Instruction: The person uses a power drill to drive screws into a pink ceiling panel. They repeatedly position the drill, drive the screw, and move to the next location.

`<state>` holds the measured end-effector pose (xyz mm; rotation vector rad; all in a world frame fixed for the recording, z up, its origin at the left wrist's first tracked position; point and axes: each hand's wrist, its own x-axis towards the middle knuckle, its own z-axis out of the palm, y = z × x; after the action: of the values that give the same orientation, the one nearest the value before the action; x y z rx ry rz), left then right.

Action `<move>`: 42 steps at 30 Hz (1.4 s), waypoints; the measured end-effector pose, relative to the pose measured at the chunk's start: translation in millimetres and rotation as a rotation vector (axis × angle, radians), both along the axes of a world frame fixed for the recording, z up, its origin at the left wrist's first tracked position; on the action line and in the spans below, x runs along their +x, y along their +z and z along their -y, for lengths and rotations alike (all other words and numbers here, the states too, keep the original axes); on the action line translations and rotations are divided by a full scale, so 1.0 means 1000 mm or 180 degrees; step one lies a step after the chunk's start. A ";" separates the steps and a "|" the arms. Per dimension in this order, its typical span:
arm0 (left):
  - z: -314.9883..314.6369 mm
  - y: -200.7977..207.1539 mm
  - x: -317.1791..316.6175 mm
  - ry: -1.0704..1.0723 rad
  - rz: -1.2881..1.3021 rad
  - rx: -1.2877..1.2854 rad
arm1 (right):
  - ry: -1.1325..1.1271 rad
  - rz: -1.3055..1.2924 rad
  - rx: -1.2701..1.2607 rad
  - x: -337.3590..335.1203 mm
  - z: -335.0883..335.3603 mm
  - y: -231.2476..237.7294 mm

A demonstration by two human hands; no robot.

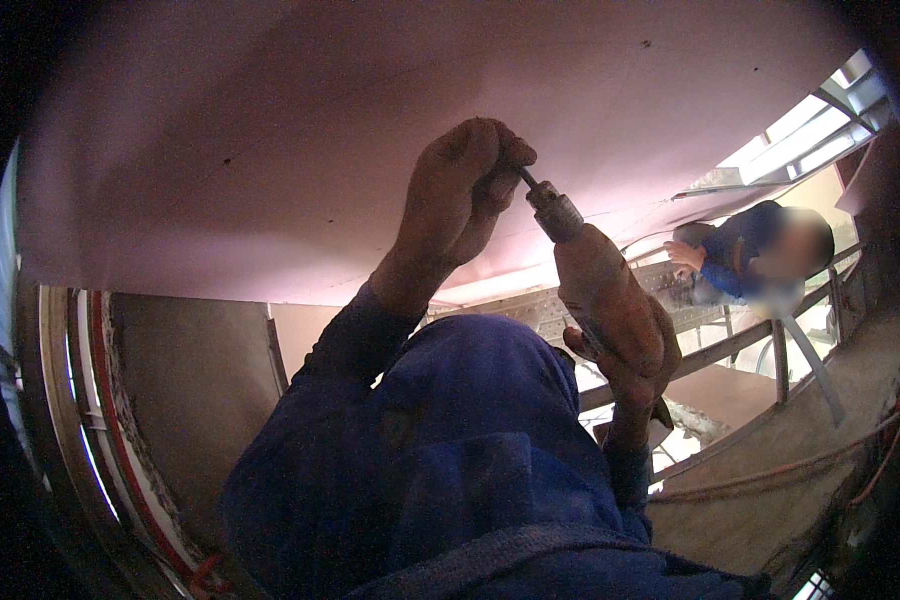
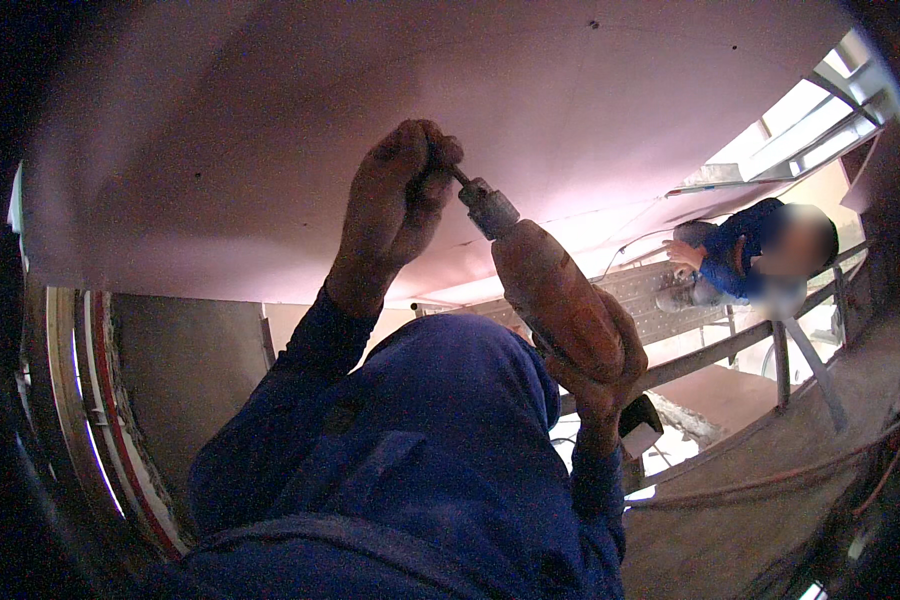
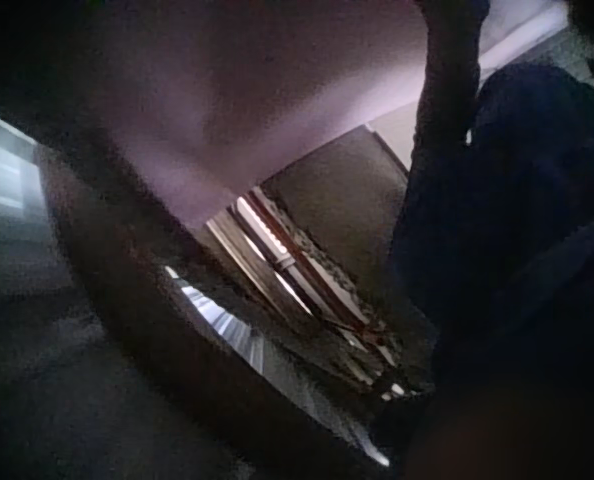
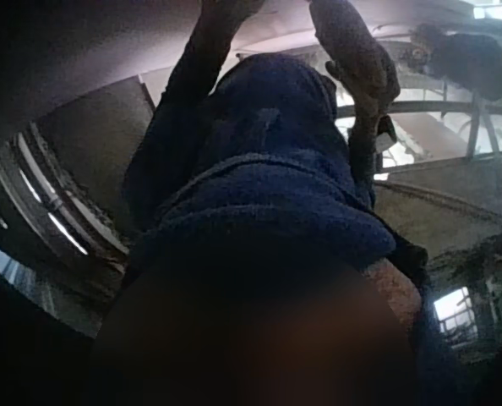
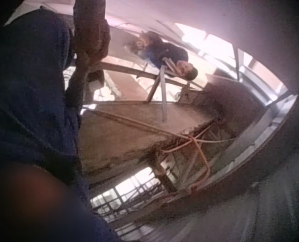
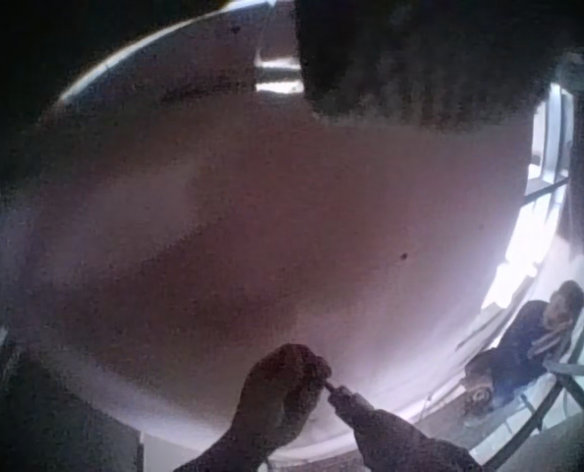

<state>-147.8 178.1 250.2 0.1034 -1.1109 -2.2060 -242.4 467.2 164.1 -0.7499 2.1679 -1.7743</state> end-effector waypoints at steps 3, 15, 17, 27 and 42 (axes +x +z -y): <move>0.000 0.006 0.002 0.0120 -0.0036 0.0113 | -0.0101 -0.0059 0.0184 0.007 0.006 0.008; 0.015 0.018 0.005 -0.0019 -0.0167 0.0247 | 0.0117 -0.0033 -0.0666 0.035 0.025 0.046; 0.016 0.022 0.006 -0.0023 -0.0179 0.0343 | 0.0090 -0.0530 -0.0525 0.042 0.027 0.058; 0.029 0.032 0.010 -0.0289 -0.0405 0.0468 | 0.0099 -0.1619 -0.0238 0.067 0.040 0.094; 0.035 0.027 0.004 -0.0501 -0.0679 0.0684 | 0.0131 -0.1674 -0.0090 0.071 0.040 0.101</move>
<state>-143.4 143.2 277.4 -0.1291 -0.7873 -2.4063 -171.3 427.5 265.1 -1.3879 2.4110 -1.7329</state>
